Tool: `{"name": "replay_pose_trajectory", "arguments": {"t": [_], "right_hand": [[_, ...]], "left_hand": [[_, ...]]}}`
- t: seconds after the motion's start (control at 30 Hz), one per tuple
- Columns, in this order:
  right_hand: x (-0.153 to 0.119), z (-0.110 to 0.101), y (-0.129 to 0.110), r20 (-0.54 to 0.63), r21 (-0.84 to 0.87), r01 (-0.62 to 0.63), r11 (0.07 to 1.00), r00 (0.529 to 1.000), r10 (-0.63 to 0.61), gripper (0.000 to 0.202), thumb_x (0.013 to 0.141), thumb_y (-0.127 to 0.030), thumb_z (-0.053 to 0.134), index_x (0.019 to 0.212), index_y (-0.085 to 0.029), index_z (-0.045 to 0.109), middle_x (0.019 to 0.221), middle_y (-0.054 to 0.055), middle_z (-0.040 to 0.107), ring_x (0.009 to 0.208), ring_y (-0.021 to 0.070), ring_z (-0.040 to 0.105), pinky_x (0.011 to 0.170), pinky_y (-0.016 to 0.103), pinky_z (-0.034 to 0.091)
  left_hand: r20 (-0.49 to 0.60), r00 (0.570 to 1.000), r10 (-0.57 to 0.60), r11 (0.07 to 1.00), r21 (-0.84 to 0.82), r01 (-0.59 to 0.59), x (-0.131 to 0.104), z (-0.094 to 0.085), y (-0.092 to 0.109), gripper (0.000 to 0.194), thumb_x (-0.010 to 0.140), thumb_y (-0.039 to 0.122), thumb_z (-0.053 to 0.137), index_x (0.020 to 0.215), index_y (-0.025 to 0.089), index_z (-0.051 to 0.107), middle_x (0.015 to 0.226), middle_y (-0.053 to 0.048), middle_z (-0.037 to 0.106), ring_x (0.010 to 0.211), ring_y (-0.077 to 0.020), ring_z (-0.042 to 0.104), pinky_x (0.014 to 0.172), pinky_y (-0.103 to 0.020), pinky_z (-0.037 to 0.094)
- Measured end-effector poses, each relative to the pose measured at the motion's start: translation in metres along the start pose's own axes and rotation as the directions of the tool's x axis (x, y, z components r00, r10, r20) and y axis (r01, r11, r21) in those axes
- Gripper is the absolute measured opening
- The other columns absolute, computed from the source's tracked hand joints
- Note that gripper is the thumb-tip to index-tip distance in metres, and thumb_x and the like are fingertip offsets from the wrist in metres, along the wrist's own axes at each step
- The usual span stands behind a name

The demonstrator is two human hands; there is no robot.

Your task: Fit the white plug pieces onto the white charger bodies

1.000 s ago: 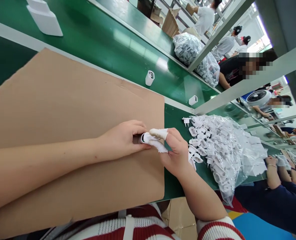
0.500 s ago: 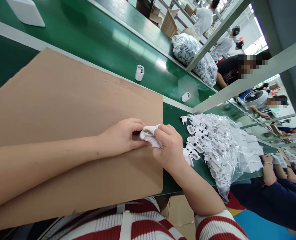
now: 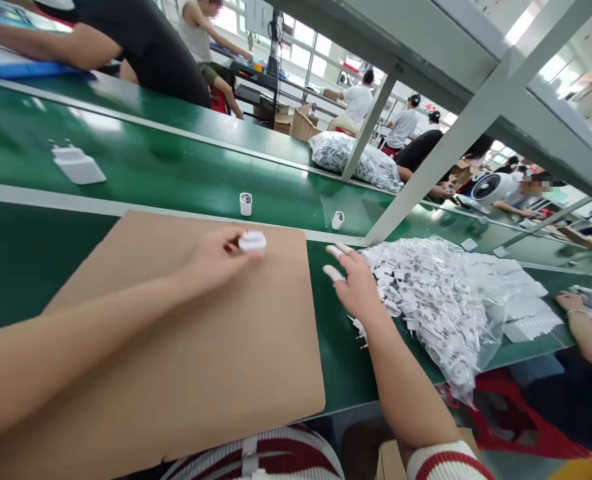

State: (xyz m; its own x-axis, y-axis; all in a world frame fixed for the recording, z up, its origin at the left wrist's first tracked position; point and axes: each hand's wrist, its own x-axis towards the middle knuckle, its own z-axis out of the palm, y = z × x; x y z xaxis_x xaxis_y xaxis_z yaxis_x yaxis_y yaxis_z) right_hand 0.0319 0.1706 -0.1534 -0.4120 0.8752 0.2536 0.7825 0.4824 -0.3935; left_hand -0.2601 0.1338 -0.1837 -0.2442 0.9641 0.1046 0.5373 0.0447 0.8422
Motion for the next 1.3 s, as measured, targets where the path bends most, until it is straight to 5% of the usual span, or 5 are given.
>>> {"name": "replay_pose_trajectory", "arguments": {"t": [0.23, 0.47, 0.7, 1.0, 1.3], "right_hand": [[0.014, -0.005, 0.03, 0.171, -0.507, -0.224, 0.832, 0.92, 0.352, 0.051, 0.099, -0.015, 0.053, 0.15, -0.012, 0.048, 0.141, 0.02, 0.063, 0.132, 0.0381, 0.055, 0.107, 0.05, 0.042], [0.016, 0.0, 0.028, 0.099, -0.356, -0.228, 0.906, 0.955, 0.28, 0.037, 0.09, -0.011, 0.062, 0.126, -0.017, 0.056, 0.121, 0.013, 0.072, 0.111, 0.0291, 0.066, 0.097, 0.042, 0.044], [0.014, 0.0, 0.036, 0.047, 0.071, -0.209, 0.975, 0.978, 0.206, 0.037, 0.079, -0.006, 0.057, 0.111, -0.023, 0.063, 0.101, 0.004, 0.071, 0.086, 0.0195, 0.065, 0.073, 0.031, 0.048], [0.006, 0.002, 0.017, 0.336, 0.742, -0.317, 0.591, 0.938, 0.081, 0.042, 0.069, -0.019, 0.073, 0.11, -0.022, 0.074, 0.099, 0.002, 0.07, 0.075, 0.0145, 0.071, 0.075, 0.032, 0.059], [-0.008, 0.009, -0.009, 0.334, 0.706, -0.156, 0.691, 0.933, -0.131, 0.045, 0.087, -0.023, 0.061, 0.131, -0.024, 0.072, 0.112, 0.006, 0.076, 0.097, 0.019, 0.07, 0.09, 0.039, 0.058]], "left_hand": [[-0.324, 0.933, -0.158, 0.934, 0.258, 0.248, 0.115, -0.059, -0.035, 0.051, 0.084, 0.04, 0.074, 0.125, 0.011, 0.061, 0.112, -0.004, 0.065, 0.103, -0.022, 0.054, 0.093, -0.034, 0.041], [-0.554, 0.832, 0.019, 0.92, 0.335, 0.202, 0.122, -0.032, -0.042, 0.084, 0.077, 0.052, 0.075, 0.141, 0.01, 0.042, 0.156, -0.016, 0.036, 0.141, -0.0424, 0.029, 0.111, -0.056, 0.024], [-0.203, 0.979, 0.005, 0.905, 0.417, 0.082, 0.128, -0.028, -0.049, 0.087, 0.068, 0.096, 0.05, 0.109, 0.019, 0.063, 0.101, -0.004, 0.063, 0.127, -0.0476, 0.038, 0.097, -0.056, 0.023], [0.041, 0.966, 0.256, 0.934, 0.249, -0.258, 0.004, 0.004, 0.013, 0.053, 0.092, 0.066, 0.063, 0.116, 0.02, 0.074, 0.114, -0.006, 0.076, 0.11, -0.0324, 0.062, 0.094, -0.042, 0.044], [0.203, 0.932, 0.3, 0.949, 0.032, -0.313, -0.055, 0.023, -0.008, 0.04, 0.091, 0.056, 0.066, 0.118, 0.026, 0.072, 0.119, -0.006, 0.075, 0.11, -0.0309, 0.064, 0.098, -0.045, 0.047]]}}
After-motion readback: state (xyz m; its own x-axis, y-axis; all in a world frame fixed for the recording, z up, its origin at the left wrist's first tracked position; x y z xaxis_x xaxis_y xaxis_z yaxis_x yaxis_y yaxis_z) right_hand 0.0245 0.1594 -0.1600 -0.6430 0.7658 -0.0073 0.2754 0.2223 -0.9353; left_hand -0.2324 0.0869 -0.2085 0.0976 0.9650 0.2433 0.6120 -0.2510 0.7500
